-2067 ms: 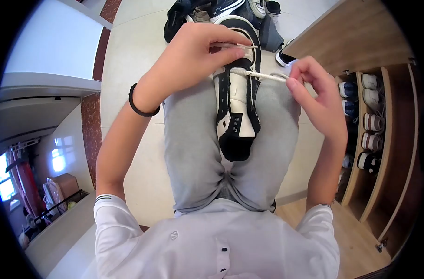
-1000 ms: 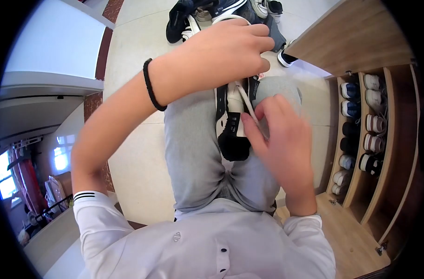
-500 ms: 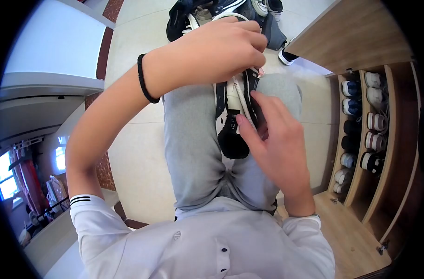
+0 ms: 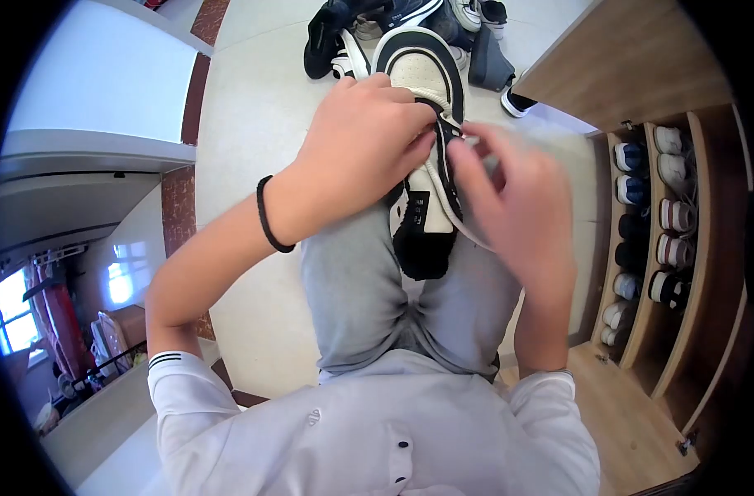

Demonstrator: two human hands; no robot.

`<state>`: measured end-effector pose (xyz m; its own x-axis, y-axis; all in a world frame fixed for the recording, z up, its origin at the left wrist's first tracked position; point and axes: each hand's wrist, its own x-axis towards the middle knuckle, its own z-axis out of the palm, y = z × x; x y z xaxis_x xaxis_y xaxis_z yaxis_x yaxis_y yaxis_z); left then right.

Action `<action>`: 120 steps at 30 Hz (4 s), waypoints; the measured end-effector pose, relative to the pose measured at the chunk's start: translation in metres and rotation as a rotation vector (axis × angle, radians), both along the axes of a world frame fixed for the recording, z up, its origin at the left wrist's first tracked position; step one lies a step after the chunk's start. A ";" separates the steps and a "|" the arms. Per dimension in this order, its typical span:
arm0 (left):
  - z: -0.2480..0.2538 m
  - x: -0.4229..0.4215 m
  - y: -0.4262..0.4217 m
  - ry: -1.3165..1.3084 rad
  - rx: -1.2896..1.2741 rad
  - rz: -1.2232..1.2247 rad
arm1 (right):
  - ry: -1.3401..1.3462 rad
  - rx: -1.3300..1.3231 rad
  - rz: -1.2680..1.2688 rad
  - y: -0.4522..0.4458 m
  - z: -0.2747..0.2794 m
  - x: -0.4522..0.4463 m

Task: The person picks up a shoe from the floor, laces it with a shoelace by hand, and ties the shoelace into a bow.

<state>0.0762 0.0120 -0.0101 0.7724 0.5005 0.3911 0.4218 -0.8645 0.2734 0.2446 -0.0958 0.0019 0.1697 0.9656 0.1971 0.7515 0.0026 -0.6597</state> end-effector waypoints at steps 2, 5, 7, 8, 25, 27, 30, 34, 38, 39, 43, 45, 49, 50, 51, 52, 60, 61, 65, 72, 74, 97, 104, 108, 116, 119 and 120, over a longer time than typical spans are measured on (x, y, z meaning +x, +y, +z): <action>-0.002 0.003 -0.002 0.052 0.026 0.041 | 0.004 0.035 0.043 0.021 -0.007 0.012; -0.007 0.011 -0.007 0.093 0.079 0.109 | 0.002 0.018 0.118 0.044 -0.013 0.021; -0.009 0.012 -0.008 0.079 0.105 0.142 | -0.005 -0.034 0.155 0.050 -0.012 0.024; -0.009 0.012 -0.007 0.079 0.070 0.156 | 0.009 -0.088 0.166 0.052 -0.010 0.025; -0.005 -0.018 -0.006 -0.100 -0.244 -0.006 | -0.371 -0.063 0.318 0.057 0.000 0.013; -0.006 -0.019 -0.007 -0.116 -0.236 0.003 | -0.412 -0.078 0.313 0.056 0.002 0.010; -0.009 -0.020 -0.007 -0.164 -0.237 -0.005 | -0.464 -0.011 0.346 0.052 0.001 0.007; -0.014 -0.018 -0.010 -0.205 -0.210 0.015 | -0.463 -0.007 0.333 0.059 -0.009 0.008; -0.009 -0.014 -0.008 -0.093 -0.162 0.115 | -0.171 -0.082 0.305 0.055 -0.007 0.016; -0.006 -0.012 -0.009 -0.011 -0.161 0.151 | -0.081 -0.061 0.289 0.052 -0.009 0.018; -0.009 0.004 -0.019 0.066 -0.040 0.218 | 0.170 -0.122 0.190 0.046 -0.019 0.029; -0.015 0.009 -0.022 -0.012 -0.001 0.198 | 0.228 -0.115 0.185 0.043 -0.024 0.035; -0.015 0.013 -0.026 -0.015 0.073 0.158 | 0.371 -0.134 0.158 0.037 -0.024 0.040; -0.013 0.013 -0.027 0.028 0.101 0.159 | 0.375 -0.135 0.153 0.036 -0.023 0.041; -0.011 0.014 -0.027 0.031 0.101 0.153 | 0.379 -0.138 0.159 0.036 -0.023 0.042; -0.010 0.013 -0.027 0.085 0.165 0.142 | 0.382 -0.142 0.166 0.035 -0.023 0.043; -0.010 0.004 -0.026 0.289 0.207 0.040 | 0.295 -0.094 0.250 0.038 -0.026 0.043; -0.011 0.005 -0.026 0.293 0.173 0.072 | 0.281 -0.104 0.254 0.038 -0.025 0.042; -0.026 0.015 -0.026 0.079 0.048 0.165 | 0.265 -0.095 0.255 0.038 -0.025 0.040; -0.037 0.018 -0.021 -0.065 0.001 0.168 | 0.217 -0.105 0.232 0.037 -0.018 0.036; -0.036 0.018 -0.021 -0.070 -0.004 0.159 | 0.245 -0.083 0.226 0.037 -0.019 0.035; 0.005 0.003 -0.055 -0.119 -0.056 0.191 | 0.186 0.027 0.249 0.002 -0.002 0.025; -0.008 0.020 -0.042 -0.098 0.078 0.258 | 0.205 0.040 0.238 0.003 -0.003 0.022; -0.007 0.025 -0.031 0.054 0.260 0.266 | 0.198 0.054 0.238 0.002 -0.003 0.024; -0.002 0.023 -0.037 0.044 0.327 0.196 | 0.259 0.035 0.238 -0.002 -0.003 0.026; 0.001 0.024 -0.037 0.092 0.379 0.168 | 0.306 0.017 0.250 -0.003 -0.005 0.027; 0.003 0.024 -0.037 0.118 0.448 0.140 | 0.304 0.012 0.252 -0.003 -0.004 0.027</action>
<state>0.1000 -0.0246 -0.0074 0.7615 0.4053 0.5058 0.5484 -0.8189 -0.1694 0.2716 -0.0984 -0.0022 -0.0203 0.9824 0.1856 0.4966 0.1710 -0.8510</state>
